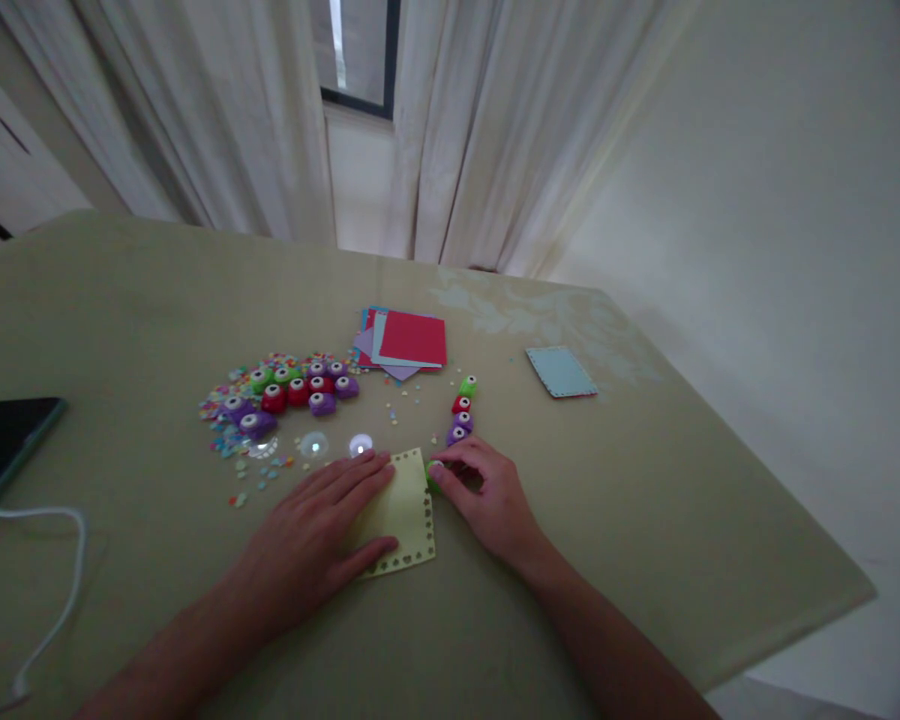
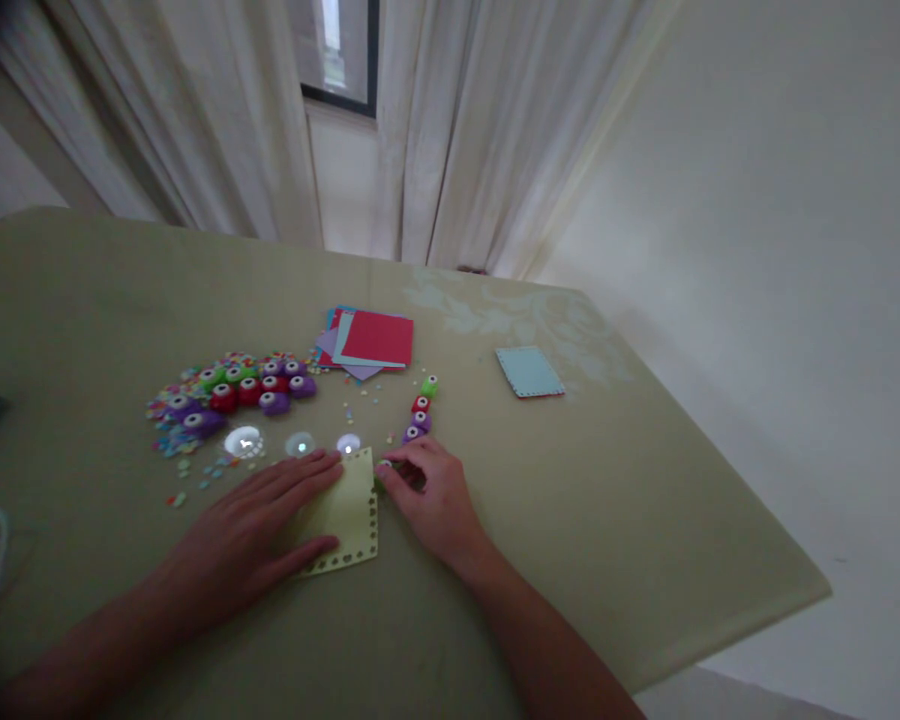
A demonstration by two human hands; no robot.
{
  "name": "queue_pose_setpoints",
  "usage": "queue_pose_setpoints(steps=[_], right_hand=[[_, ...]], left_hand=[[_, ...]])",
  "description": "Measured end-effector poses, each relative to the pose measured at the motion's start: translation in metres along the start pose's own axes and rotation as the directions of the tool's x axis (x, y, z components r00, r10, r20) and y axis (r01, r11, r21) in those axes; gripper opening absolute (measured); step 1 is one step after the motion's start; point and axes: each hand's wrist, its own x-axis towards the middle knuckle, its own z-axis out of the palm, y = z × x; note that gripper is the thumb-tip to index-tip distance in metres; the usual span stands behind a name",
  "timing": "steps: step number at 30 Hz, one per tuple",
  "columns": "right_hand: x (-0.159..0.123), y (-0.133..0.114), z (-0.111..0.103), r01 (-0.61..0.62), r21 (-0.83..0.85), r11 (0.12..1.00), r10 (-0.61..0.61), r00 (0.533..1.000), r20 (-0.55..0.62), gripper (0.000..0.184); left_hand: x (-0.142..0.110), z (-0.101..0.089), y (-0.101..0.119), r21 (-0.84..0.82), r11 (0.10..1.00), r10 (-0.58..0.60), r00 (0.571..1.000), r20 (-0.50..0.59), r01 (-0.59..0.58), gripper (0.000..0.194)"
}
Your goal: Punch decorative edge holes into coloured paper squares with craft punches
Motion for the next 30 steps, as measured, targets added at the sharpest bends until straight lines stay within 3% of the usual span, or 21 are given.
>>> queue_pose_setpoints(steps=[14,21,30], right_hand=[[0.0016,0.0007,-0.0024,-0.02,-0.006,1.0,0.02,0.999,-0.029,0.017],[0.0007,0.0003,-0.0045,0.012,-0.002,1.0,-0.012,0.998,0.063,0.017],[0.0006,0.0009,-0.0069,0.028,0.015,0.999,-0.03,0.993,0.118,0.019]], left_hand=[[0.0013,-0.0004,0.0007,0.018,1.0,-0.002,1.0,0.012,0.001,0.067],[0.001,-0.0009,0.0023,-0.003,1.0,-0.007,1.0,0.001,0.007,0.066],[0.0006,-0.0011,0.0024,0.04,0.996,0.082,0.997,0.003,-0.082,0.077]])
